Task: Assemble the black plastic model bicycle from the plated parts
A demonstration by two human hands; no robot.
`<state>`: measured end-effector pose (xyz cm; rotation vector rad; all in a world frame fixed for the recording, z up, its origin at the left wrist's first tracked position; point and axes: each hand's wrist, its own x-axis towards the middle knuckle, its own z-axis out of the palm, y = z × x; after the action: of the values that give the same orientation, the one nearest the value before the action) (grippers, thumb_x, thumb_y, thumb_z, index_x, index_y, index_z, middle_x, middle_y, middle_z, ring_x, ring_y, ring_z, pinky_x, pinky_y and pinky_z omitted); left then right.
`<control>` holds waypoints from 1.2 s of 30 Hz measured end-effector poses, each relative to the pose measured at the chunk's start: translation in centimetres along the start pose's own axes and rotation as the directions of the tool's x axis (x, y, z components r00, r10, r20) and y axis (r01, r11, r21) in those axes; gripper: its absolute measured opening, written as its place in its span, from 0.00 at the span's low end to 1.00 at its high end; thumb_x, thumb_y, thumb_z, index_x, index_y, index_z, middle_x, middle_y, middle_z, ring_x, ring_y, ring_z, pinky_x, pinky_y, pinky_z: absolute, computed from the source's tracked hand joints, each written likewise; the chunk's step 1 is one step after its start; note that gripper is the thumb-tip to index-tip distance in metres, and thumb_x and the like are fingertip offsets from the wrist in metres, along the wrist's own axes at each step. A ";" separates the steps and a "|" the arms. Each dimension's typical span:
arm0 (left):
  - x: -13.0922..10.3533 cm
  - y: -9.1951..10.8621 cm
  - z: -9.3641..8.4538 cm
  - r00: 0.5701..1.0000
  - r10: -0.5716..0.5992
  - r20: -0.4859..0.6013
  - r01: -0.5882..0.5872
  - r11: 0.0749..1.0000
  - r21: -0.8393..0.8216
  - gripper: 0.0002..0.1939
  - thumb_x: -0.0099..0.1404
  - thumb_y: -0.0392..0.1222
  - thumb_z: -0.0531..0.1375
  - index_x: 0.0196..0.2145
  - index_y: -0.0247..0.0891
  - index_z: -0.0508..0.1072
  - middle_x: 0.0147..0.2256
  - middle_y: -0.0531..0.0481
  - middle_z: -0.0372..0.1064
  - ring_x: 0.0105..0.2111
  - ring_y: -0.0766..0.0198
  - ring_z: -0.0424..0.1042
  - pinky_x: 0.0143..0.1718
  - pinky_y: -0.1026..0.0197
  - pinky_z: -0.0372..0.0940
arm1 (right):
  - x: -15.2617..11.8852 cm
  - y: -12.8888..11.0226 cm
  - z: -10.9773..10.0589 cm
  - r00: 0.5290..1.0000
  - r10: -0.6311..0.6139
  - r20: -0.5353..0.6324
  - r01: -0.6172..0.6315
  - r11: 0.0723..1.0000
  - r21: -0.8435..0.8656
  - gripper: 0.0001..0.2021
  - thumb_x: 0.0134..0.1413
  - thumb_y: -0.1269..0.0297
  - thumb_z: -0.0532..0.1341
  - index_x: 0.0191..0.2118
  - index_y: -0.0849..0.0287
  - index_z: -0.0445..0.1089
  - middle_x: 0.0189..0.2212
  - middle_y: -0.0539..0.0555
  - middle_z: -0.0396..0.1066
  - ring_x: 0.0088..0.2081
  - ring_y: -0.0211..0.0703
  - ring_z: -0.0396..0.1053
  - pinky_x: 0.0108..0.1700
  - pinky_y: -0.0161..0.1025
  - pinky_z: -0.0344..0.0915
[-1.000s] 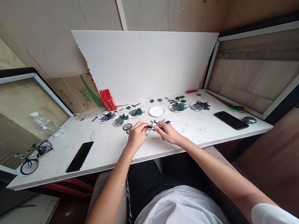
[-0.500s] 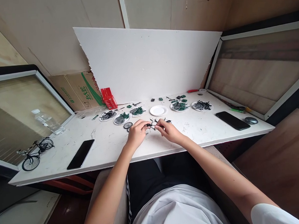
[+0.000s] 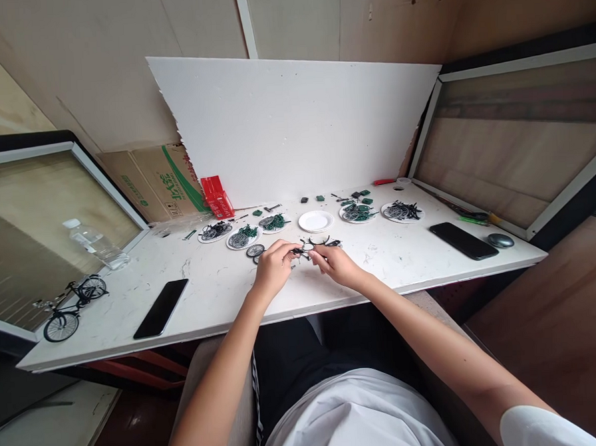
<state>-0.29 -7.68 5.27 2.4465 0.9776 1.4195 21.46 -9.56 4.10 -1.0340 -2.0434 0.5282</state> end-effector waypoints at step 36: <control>0.3 0.9 -0.1 0.993 -0.110 -0.045 0.104 0.987 -0.122 0.12 0.67 0.28 0.63 0.43 0.42 0.82 0.40 0.48 0.78 0.32 0.63 0.79 0.36 0.60 0.78 | -0.2 -0.7 -0.3 0.995 0.006 -0.104 -0.008 1.000 -0.013 0.25 0.75 0.40 0.47 0.33 0.55 0.58 0.25 0.51 0.67 0.26 0.41 0.63 0.32 0.36 0.56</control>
<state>0.09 -8.19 5.94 2.2487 0.9879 1.4671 21.43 -10.10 4.68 -1.0553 -1.9545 0.4554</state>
